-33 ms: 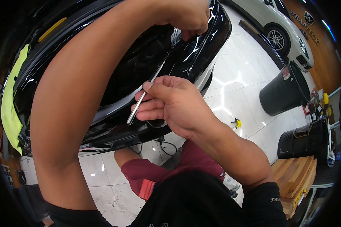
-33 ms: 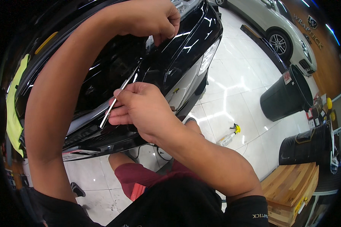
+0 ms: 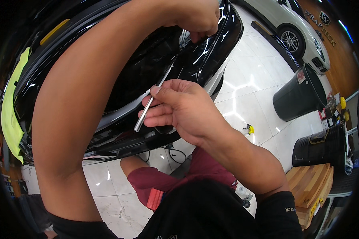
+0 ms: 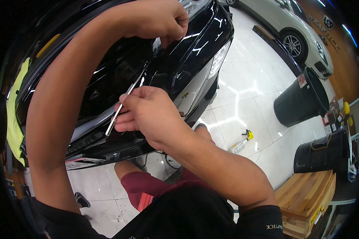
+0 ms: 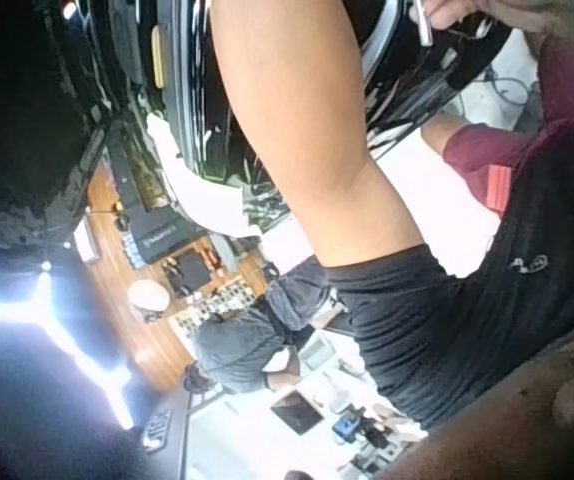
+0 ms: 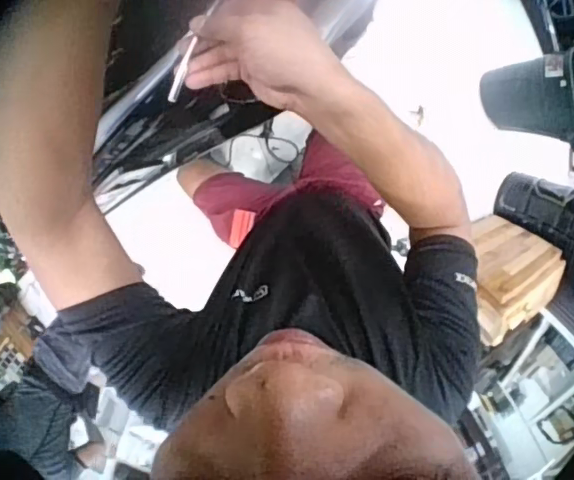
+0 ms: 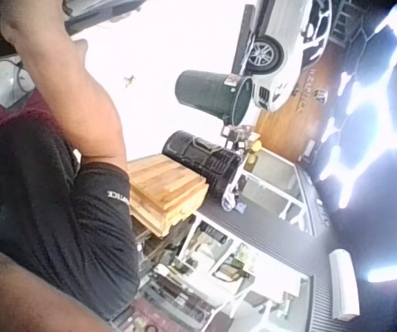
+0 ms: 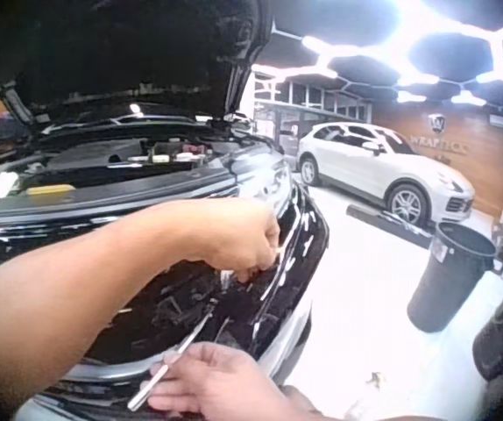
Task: The person applies a black protective film to the front bumper of a car. They use a metal tool to tuck the film into crevices, a squeegee to smooth the surface, and a heat gun to help the film conform to the bumper's curves.
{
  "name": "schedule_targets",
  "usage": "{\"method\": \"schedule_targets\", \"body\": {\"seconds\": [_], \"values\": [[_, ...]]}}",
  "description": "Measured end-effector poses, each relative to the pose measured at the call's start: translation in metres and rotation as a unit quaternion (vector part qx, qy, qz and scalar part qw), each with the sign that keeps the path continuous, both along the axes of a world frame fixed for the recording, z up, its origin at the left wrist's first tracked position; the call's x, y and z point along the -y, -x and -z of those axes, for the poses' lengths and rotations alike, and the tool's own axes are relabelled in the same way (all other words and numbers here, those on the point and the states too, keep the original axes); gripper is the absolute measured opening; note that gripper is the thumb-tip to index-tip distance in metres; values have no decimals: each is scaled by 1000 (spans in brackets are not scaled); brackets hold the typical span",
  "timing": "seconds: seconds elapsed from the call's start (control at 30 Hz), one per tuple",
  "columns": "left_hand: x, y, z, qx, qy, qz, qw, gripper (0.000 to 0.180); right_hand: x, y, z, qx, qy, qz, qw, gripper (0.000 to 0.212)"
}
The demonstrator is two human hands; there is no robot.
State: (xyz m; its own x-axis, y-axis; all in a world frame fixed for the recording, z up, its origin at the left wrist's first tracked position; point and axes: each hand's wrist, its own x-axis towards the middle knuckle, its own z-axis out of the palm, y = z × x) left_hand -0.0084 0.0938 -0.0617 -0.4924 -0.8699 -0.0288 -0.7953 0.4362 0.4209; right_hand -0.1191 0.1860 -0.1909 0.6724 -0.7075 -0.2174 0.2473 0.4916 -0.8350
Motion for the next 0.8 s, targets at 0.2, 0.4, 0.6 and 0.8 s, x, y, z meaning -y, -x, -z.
{"method": "schedule_targets", "body": {"seconds": [0.2,0.4,0.6,0.8], "values": [[-7,6,-6,43,17,7,999,19,1,3,-5,0,26,19,999,21],[-10,6,-7,51,6,20,999,21,5,0,-2,22,21,12,999,25],[-12,17,-11,87,10,13,996,21,5,0,1,43,6,12,999,28],[-24,27,-14,109,-3,-76,991,17,3,-5,4,52,-5,11,999,24]]}}
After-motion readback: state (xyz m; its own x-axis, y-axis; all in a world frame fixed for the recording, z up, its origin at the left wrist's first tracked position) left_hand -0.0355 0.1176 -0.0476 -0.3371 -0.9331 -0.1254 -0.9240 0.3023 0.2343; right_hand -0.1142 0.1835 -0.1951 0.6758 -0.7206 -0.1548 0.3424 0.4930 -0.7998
